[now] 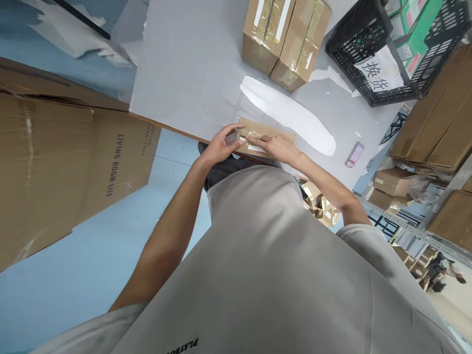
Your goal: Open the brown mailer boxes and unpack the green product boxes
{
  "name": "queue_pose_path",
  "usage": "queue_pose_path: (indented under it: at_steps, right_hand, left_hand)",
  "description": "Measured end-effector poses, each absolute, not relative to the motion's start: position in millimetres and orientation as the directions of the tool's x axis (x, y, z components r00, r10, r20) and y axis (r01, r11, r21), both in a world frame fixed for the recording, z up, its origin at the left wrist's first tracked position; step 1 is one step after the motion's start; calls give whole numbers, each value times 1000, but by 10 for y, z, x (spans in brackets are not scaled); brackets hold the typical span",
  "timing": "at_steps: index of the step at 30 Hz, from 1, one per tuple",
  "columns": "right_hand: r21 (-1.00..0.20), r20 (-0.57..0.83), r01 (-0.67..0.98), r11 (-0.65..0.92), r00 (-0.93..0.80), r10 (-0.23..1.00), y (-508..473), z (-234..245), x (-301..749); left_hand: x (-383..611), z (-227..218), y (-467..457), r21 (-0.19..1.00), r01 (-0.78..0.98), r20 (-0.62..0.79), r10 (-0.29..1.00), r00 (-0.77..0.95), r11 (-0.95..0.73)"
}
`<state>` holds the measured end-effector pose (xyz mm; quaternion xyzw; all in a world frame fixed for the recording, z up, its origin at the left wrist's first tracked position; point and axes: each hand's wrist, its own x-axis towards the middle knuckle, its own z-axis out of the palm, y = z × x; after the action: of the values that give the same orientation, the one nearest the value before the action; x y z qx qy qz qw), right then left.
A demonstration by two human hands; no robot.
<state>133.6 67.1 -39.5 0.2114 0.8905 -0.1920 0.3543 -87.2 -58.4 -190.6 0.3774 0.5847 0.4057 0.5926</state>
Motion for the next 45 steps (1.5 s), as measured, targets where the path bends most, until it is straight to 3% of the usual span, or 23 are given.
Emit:
queue_pose_path:
  at_steps: [17,25,31,37,41,45]
  right_hand:
    - [-163,-688,451,878,-690,226,696,-326,1088]
    - [-120,-750,589,799,-581,315,801,-245,1886]
    - [-112,-716,692,713,-554,425,800,-219,2603]
    - [-87,-750,683,725,-524,403,778,-123,2655]
    - [-122,-718,652,748,-578,387,755,69,2708]
    - [-244,-569,739,628,-634,524,590,-110,2702]
  left_hand:
    - [-847,-1902,-566,919,-36,-395,918,-38,394]
    - [-830,-1923,-565,918,-16,-397,915,-73,397]
    - [-787,-1943,-568,917,-7,-397,911,-112,399]
    - [-775,-1912,-556,904,-30,-426,897,-121,426]
    - [-884,-1965,-597,897,-68,-442,872,-212,438]
    - [-1104,-2094,-638,884,-145,-467,827,-314,444]
